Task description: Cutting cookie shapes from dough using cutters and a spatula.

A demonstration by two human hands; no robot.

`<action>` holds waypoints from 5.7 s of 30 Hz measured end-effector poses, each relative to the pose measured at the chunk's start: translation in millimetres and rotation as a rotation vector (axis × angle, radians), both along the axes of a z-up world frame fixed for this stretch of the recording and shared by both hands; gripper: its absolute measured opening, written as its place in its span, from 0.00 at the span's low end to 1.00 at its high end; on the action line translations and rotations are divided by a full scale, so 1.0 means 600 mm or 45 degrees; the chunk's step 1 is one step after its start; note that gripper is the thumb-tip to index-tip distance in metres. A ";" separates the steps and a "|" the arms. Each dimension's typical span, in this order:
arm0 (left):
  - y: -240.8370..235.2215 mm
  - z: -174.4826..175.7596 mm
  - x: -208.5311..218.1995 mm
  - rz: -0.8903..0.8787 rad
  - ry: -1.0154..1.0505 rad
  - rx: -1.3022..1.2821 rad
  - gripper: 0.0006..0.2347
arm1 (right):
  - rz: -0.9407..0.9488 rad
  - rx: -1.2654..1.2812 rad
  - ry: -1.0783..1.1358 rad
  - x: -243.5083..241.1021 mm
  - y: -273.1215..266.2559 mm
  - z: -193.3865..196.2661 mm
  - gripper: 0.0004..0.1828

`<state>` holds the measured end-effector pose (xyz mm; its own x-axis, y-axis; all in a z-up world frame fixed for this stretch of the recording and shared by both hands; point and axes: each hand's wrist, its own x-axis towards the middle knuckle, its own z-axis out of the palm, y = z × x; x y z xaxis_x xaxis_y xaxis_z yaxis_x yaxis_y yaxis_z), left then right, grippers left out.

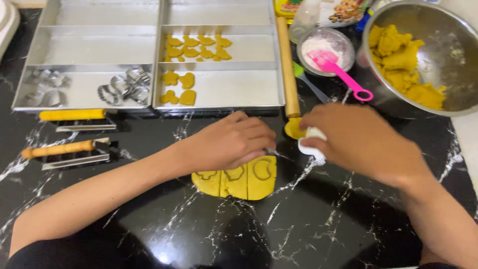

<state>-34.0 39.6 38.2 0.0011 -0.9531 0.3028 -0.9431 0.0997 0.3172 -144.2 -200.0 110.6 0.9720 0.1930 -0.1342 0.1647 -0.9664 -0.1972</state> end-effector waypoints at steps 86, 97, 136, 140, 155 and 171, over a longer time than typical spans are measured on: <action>0.047 -0.055 -0.053 0.327 -0.199 0.049 0.13 | -0.149 0.237 0.233 0.073 -0.043 -0.066 0.11; 0.043 -0.064 -0.059 0.348 0.077 0.011 0.10 | -0.261 0.081 0.086 0.059 -0.010 -0.048 0.10; 0.037 -0.022 -0.090 0.368 0.713 0.068 0.12 | -0.033 0.344 0.605 -0.007 0.030 -0.051 0.29; 0.030 -0.006 -0.101 0.391 1.008 0.203 0.12 | 0.008 0.404 0.586 -0.017 0.012 -0.055 0.28; 0.008 -0.001 -0.102 0.250 1.162 0.077 0.11 | 0.193 0.880 0.889 -0.020 -0.023 -0.137 0.17; -0.074 0.024 -0.027 0.342 0.999 -0.318 0.07 | -0.032 0.768 0.242 0.012 -0.071 -0.061 0.16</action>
